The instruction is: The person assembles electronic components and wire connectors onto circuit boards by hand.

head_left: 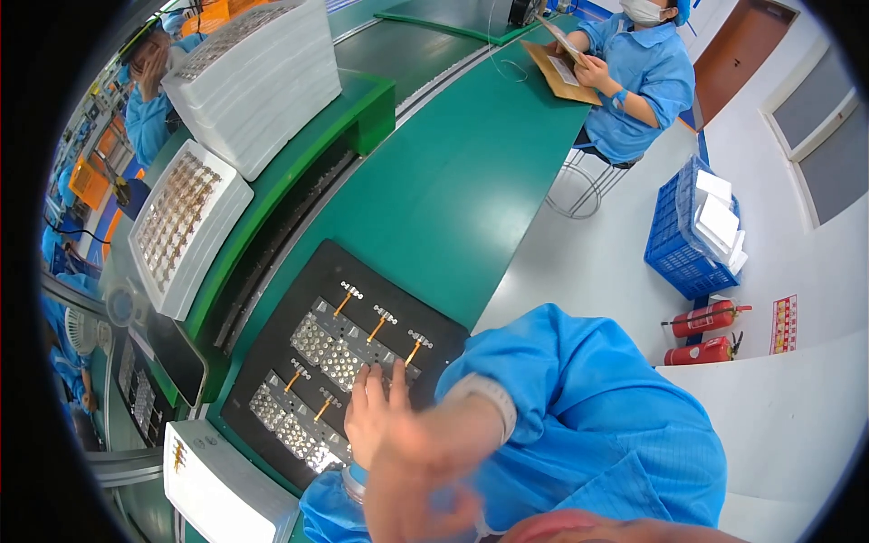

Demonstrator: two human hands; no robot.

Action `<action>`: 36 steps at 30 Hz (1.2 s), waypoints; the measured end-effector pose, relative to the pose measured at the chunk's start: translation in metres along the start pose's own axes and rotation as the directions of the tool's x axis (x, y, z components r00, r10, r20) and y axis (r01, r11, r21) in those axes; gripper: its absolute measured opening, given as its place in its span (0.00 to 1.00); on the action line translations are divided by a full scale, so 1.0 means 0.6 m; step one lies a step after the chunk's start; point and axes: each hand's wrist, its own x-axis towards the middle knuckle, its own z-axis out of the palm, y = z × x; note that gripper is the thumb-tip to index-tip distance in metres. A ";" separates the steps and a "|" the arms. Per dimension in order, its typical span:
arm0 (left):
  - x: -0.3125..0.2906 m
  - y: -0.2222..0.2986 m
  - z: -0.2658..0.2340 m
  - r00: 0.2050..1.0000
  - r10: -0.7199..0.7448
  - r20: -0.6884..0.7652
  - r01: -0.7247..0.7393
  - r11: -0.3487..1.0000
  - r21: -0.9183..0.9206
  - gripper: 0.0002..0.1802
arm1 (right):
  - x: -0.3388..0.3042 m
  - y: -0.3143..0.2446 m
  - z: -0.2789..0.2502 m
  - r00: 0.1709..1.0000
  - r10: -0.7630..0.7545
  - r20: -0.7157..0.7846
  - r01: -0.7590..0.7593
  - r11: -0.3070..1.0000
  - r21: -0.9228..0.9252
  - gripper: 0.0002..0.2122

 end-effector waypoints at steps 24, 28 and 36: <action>0.035 0.019 -0.052 0.959 0.273 -0.078 -0.247 0.938 0.245 0.24 | -0.005 -0.106 0.120 0.011 -0.366 0.931 0.718 -0.645 -0.262 0.07; 0.033 0.013 -0.062 0.955 0.283 -0.089 -0.258 0.940 0.222 0.24 | -0.032 -0.114 0.098 0.332 -0.293 0.897 0.814 -0.391 -0.429 0.07; -0.047 -0.067 -0.152 0.891 -0.221 -0.397 0.273 0.959 0.080 0.16 | -0.148 -0.138 -0.129 0.594 -0.707 -0.385 -0.544 0.000 -0.839 0.10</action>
